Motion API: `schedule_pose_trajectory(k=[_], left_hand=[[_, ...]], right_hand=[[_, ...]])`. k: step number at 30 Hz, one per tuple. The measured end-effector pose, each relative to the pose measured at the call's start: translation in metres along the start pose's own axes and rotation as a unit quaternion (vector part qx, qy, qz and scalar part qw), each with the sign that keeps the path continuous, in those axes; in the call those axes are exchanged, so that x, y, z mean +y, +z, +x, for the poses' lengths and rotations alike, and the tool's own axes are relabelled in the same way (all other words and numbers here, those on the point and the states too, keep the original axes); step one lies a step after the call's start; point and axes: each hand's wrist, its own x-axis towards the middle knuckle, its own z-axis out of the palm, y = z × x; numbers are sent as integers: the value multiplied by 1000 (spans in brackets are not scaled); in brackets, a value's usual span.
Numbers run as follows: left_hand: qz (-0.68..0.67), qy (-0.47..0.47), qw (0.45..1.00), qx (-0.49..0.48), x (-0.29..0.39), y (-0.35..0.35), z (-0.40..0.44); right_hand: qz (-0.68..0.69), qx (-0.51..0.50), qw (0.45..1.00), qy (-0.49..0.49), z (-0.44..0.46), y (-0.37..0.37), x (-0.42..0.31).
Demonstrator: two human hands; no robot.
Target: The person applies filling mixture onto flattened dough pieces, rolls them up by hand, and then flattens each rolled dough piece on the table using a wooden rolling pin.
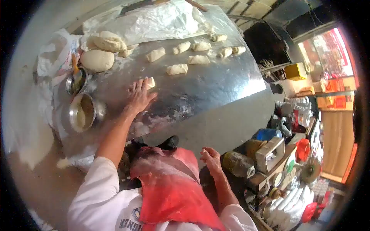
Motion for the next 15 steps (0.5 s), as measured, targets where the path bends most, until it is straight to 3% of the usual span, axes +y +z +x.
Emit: schedule_pose_trajectory(k=[1, 3, 5, 6, 7, 9, 10, 12, 13, 15], left_hand=[[-46, -11, 999, -22, 16, -14, -1], [-34, 72, 988, 131, 21, -19, -11], [-167, 62, 970, 164, 15, -12, -41], [-412, -65, 907, 58, 7, -10, -64], [-629, -175, 756, -45, 1, -11, -87], [-693, -301, 652, -59, -24, -25, -135], [-692, -301, 654, -47, -41, -21, -162], [-742, -440, 497, 100, -83, -10, -210], [-734, -483, 446, 167, -94, -24, -219], [-766, -461, 414, 171, -136, -29, -235]], right_hand=[[8, -19, 999, -26, 2, 0, -4], [-14, -64, 997, -49, 11, 6, -20], [7, -59, 998, -36, 18, 12, -17], [-2, -88, 995, -43, 24, 15, -10], [-26, -88, 994, -52, 34, 14, 7], [-52, -93, 992, -67, 41, 13, 26], [-108, -93, 989, -46, 42, 14, 31], [-165, -99, 981, -27, 40, 25, 38], [-207, -115, 971, -25, 39, 31, 40], [-255, -133, 957, -29, 44, 38, 57]])
